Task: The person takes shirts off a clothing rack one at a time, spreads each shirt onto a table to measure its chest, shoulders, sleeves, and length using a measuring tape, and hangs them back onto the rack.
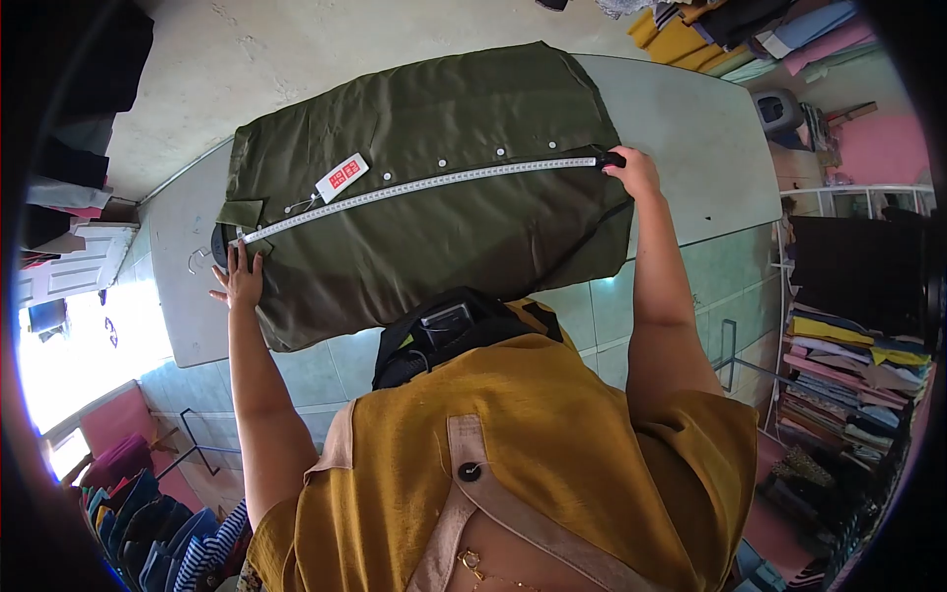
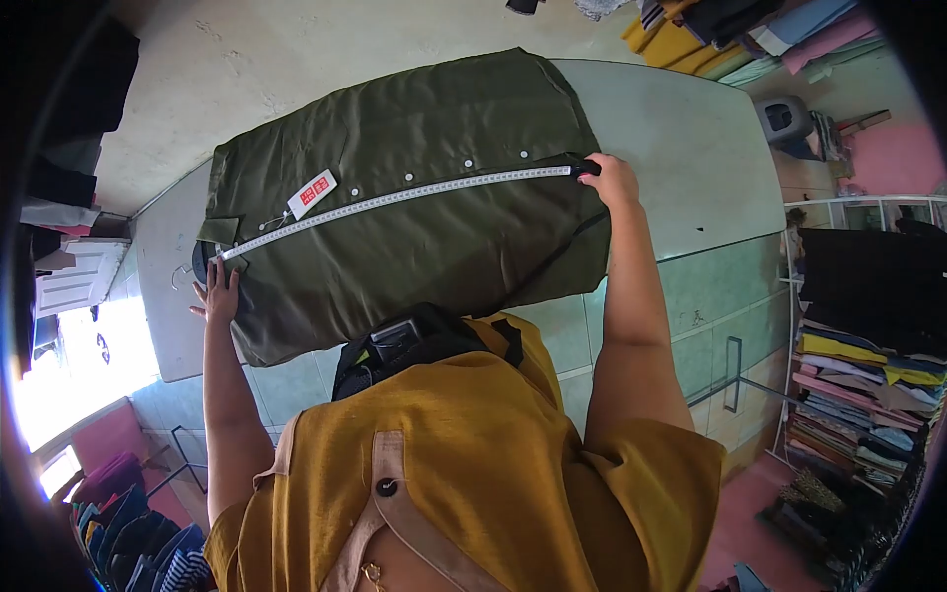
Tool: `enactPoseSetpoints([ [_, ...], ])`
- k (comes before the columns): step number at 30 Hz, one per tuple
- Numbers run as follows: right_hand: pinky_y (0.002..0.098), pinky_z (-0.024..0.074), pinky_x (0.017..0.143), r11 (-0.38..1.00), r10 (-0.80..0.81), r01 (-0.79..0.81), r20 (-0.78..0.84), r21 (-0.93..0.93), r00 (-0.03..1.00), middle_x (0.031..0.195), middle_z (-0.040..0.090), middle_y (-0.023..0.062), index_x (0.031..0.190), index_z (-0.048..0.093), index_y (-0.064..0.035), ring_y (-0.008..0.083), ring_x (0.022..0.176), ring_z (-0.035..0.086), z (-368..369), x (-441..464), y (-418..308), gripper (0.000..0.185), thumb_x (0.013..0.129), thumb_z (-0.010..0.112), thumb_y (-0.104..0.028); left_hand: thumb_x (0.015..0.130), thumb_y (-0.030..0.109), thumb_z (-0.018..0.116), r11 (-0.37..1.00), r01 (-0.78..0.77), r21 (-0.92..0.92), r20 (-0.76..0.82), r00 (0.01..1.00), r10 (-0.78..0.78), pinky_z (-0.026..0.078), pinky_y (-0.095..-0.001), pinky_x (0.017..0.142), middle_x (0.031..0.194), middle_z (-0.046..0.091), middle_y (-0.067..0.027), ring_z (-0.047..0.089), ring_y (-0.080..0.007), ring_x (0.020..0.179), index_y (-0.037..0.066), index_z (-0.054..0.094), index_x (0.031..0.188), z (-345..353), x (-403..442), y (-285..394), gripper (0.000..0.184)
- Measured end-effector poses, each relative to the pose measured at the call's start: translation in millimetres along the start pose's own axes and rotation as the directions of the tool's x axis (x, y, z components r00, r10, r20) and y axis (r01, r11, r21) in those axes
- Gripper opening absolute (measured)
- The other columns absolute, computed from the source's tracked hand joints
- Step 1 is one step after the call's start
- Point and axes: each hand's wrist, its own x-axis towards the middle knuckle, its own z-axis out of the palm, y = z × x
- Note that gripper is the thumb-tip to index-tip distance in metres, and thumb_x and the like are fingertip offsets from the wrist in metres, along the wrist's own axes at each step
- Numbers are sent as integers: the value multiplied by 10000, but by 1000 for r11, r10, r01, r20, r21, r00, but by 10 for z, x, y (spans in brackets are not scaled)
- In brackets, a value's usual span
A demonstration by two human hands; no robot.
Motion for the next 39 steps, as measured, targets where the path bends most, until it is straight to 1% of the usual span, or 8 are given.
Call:
enactPoseSetpoints([
  [2,357,477,771,985,-171,170,68,23,983,927,651,87,1006,637,-127,265,875,608,-5,48,72,328,690,728,-130,877,620,295,1000,7,-5,-3,1000,-7,55,-708,992,1505,116,92,18,-373,1376,406,148,1416,10,10,0,598],
  [6,342,466,821,963,-251,226,176,149,952,980,639,106,1090,622,-158,249,908,603,-52,92,106,415,692,713,-84,877,620,295,1000,16,14,-1,1000,-16,56,-707,993,1506,106,97,19,-372,1376,405,144,1417,8,12,15,601],
  [15,334,397,971,986,-157,113,477,120,865,1256,523,103,1301,470,-260,263,1131,504,-146,228,68,660,708,712,-102,882,610,299,999,24,46,18,1000,-24,43,-723,981,1507,87,103,23,-380,1373,432,102,1412,31,62,-8,593],
  [24,346,319,1034,999,15,-34,575,23,818,1380,384,174,1395,302,-138,282,1262,390,-225,249,-16,849,677,753,-190,877,608,310,999,28,44,25,999,-29,47,-721,981,1507,92,104,1,-368,1378,413,125,1417,44,90,-25,604],
  [26,343,392,968,986,-106,49,374,158,921,1275,496,171,1344,378,-100,278,1157,491,-86,277,170,790,663,768,-191,877,608,312,999,24,36,21,999,-25,47,-721,981,1507,92,104,4,-369,1377,411,125,1417,36,71,-19,605],
  [30,350,449,865,972,-100,31,287,235,953,1135,589,156,1213,518,-79,273,1025,567,-103,277,250,623,653,770,-178,875,610,316,1000,5,12,15,1000,-6,47,-723,977,1507,94,100,22,-375,1376,407,124,1419,6,28,-10,610],
  [35,384,467,725,996,-85,84,48,26,995,891,643,86,925,644,-102,275,843,602,-144,211,294,289,661,751,-151,873,620,310,1000,13,10,16,1000,-13,37,-722,979,1508,95,96,29,-386,1372,415,119,1417,11,30,-5,612],
  [39,387,468,706,998,-57,56,-20,-20,998,870,645,64,913,642,-131,271,837,603,-112,220,407,263,670,741,-157,871,621,313,1000,11,15,11,1000,-11,38,-721,977,1508,97,94,31,-381,1373,404,126,1420,10,27,-6,619],
])
